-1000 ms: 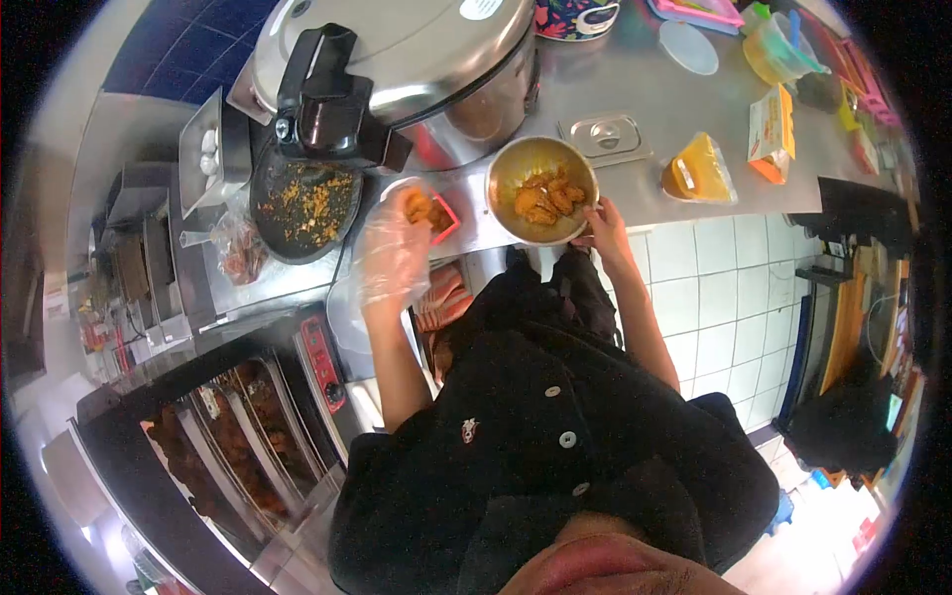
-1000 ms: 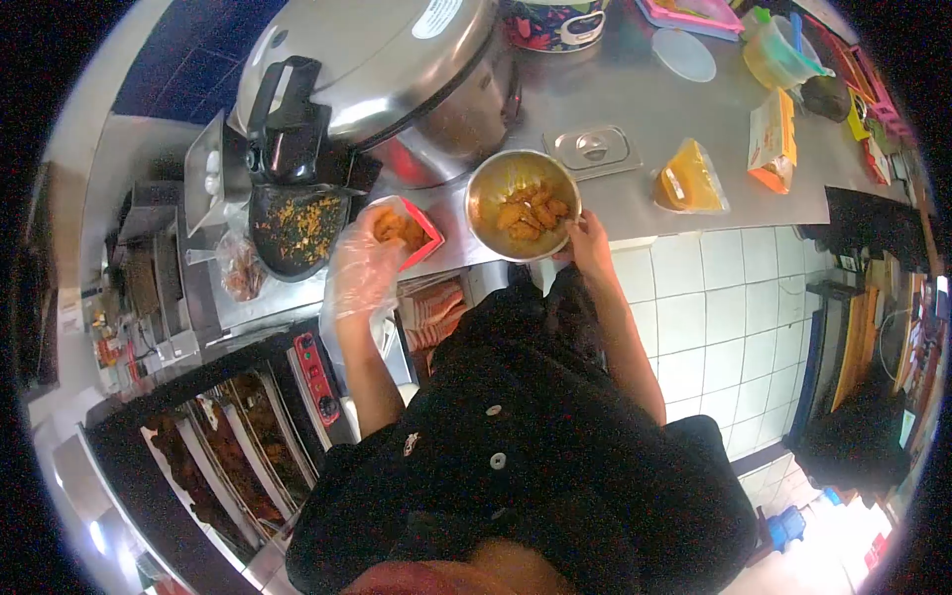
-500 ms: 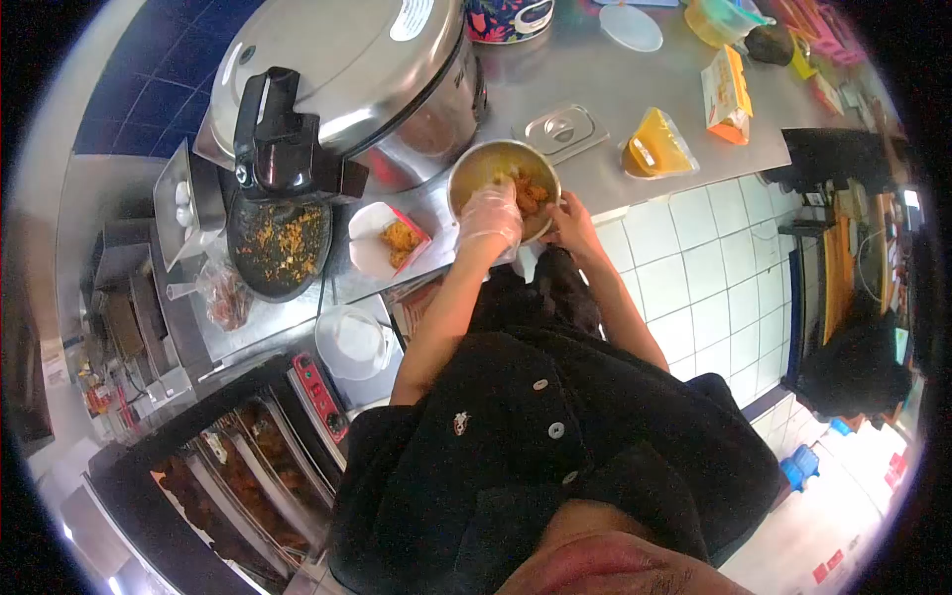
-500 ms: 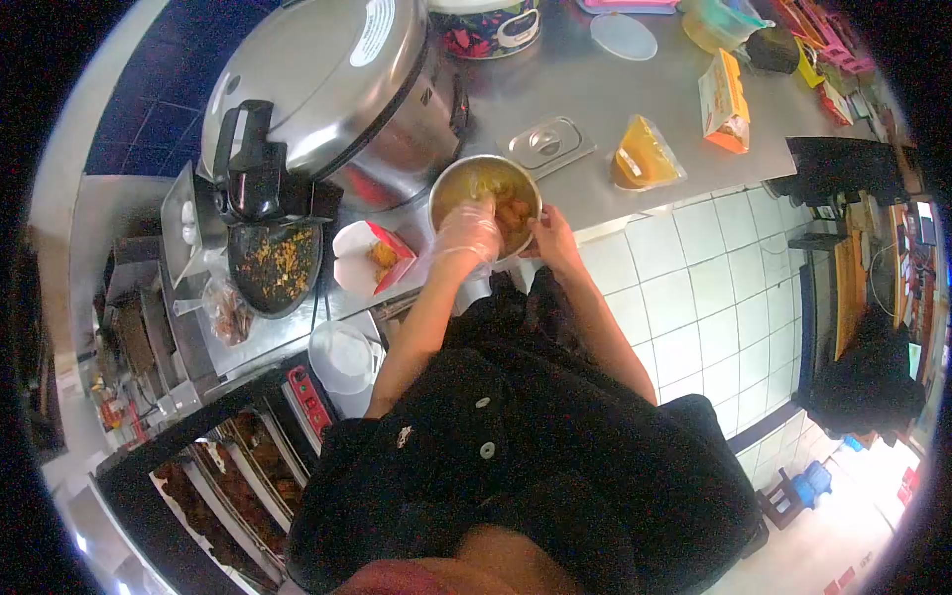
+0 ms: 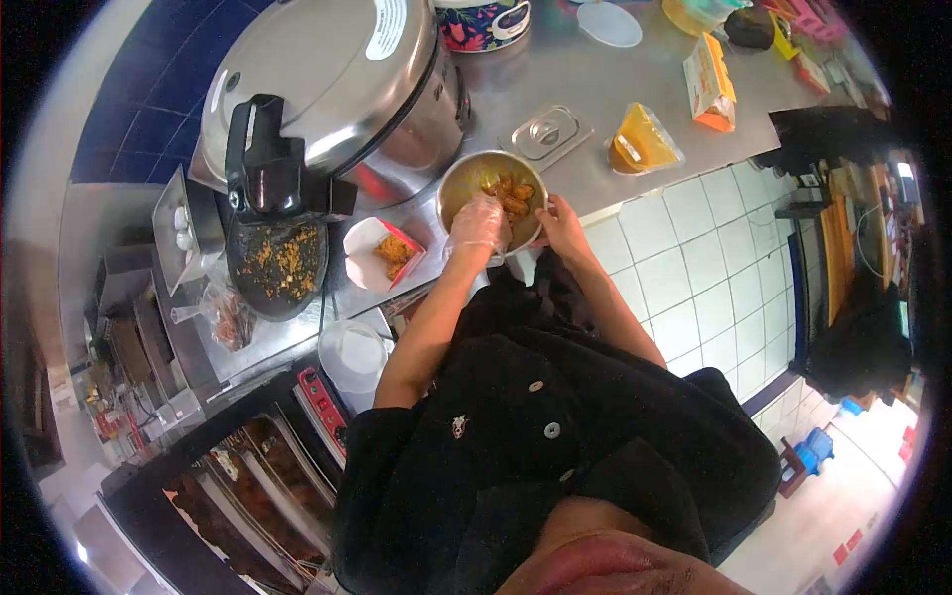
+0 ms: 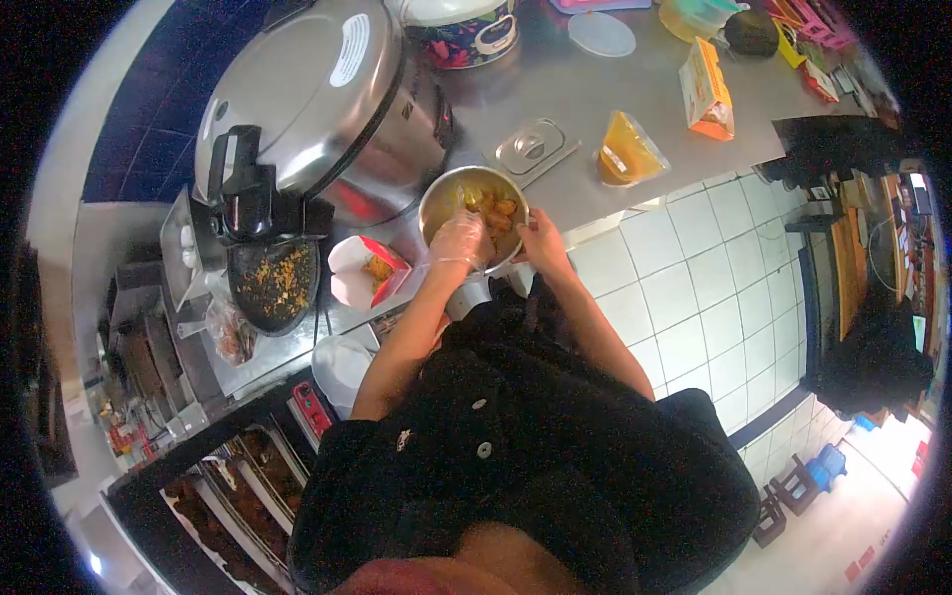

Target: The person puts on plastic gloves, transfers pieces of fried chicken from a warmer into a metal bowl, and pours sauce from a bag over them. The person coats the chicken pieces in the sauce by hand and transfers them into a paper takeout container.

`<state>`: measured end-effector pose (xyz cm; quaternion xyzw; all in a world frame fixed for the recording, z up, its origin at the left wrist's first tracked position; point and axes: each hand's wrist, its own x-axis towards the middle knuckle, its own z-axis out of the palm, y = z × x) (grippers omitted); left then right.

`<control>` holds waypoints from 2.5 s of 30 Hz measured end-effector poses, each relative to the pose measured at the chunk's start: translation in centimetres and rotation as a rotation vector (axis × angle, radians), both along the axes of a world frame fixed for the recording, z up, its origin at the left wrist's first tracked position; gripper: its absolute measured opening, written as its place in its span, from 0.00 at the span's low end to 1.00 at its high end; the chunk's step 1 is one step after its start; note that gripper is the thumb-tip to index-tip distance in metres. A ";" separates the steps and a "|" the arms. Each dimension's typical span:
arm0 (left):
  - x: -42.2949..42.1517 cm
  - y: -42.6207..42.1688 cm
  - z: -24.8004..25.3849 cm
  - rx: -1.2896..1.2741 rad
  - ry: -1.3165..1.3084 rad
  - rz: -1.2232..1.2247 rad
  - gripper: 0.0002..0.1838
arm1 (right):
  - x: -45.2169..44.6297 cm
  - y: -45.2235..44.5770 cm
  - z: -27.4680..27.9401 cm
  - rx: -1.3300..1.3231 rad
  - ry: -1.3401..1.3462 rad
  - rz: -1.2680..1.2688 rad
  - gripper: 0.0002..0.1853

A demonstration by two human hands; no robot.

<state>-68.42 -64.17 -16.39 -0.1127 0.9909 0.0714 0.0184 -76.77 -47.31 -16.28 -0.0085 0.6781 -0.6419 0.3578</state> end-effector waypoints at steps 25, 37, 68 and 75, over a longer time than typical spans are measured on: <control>6.7 -6.3 -0.3 1.514 0.476 0.310 0.18 | -0.1 -2.8 -3.8 0.076 0.028 0.069 0.23; 19.2 -9.5 17.0 0.815 0.264 0.572 0.17 | 0.8 0.3 0.9 0.075 -0.029 0.096 0.25; -2.6 0.4 1.7 0.165 -0.227 -0.037 0.18 | 1.0 0.0 0.6 0.033 -0.020 0.084 0.25; -1.1 -0.6 2.4 0.481 0.068 0.076 0.17 | 0.9 -0.3 0.7 0.022 -0.017 0.053 0.23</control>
